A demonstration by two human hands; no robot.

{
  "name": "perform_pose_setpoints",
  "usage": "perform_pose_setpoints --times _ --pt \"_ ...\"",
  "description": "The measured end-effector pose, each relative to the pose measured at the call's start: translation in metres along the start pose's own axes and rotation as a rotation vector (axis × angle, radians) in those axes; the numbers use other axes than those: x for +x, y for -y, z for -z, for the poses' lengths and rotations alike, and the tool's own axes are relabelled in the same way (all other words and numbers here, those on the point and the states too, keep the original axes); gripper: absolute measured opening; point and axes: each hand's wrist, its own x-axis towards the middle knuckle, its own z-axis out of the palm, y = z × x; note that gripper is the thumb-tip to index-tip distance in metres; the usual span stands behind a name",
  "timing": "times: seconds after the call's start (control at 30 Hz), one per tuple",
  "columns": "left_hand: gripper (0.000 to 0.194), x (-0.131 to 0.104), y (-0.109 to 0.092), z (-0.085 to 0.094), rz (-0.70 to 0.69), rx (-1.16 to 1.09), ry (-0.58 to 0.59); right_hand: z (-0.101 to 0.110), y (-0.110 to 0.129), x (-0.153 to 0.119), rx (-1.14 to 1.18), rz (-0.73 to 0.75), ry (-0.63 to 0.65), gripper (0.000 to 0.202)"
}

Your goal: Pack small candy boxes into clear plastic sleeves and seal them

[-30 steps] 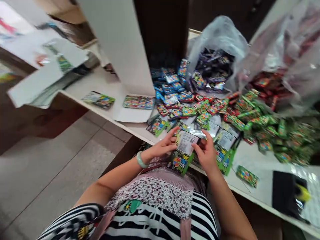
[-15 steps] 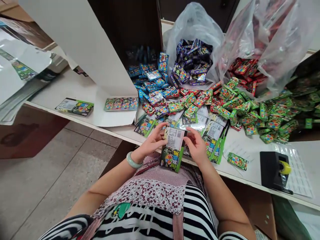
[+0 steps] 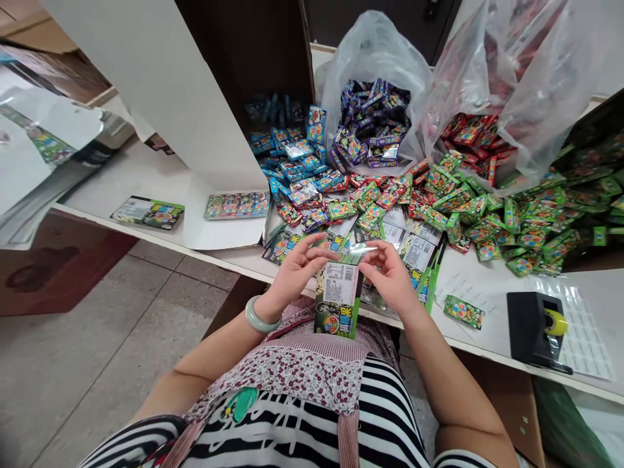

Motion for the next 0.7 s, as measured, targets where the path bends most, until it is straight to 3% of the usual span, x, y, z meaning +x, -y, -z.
perform_pose_setpoints --times 0.13,0.23,0.47,0.7 --pt "0.029 -0.003 -0.005 0.002 0.029 0.002 0.01 -0.001 0.013 -0.005 -0.161 0.114 0.056 0.012" --pt "0.03 -0.002 -0.01 0.001 0.043 0.006 0.012 -0.001 0.026 -0.006 -0.24 0.167 0.093 0.013" --pt "0.023 0.004 -0.013 0.002 0.01 0.1 0.03 0.001 0.037 0.007 -0.35 0.121 0.195 0.012" --pt "0.019 0.009 -0.019 0.0 0.014 0.164 0.041 -0.003 0.038 0.011 -0.252 -0.015 0.213 0.016"
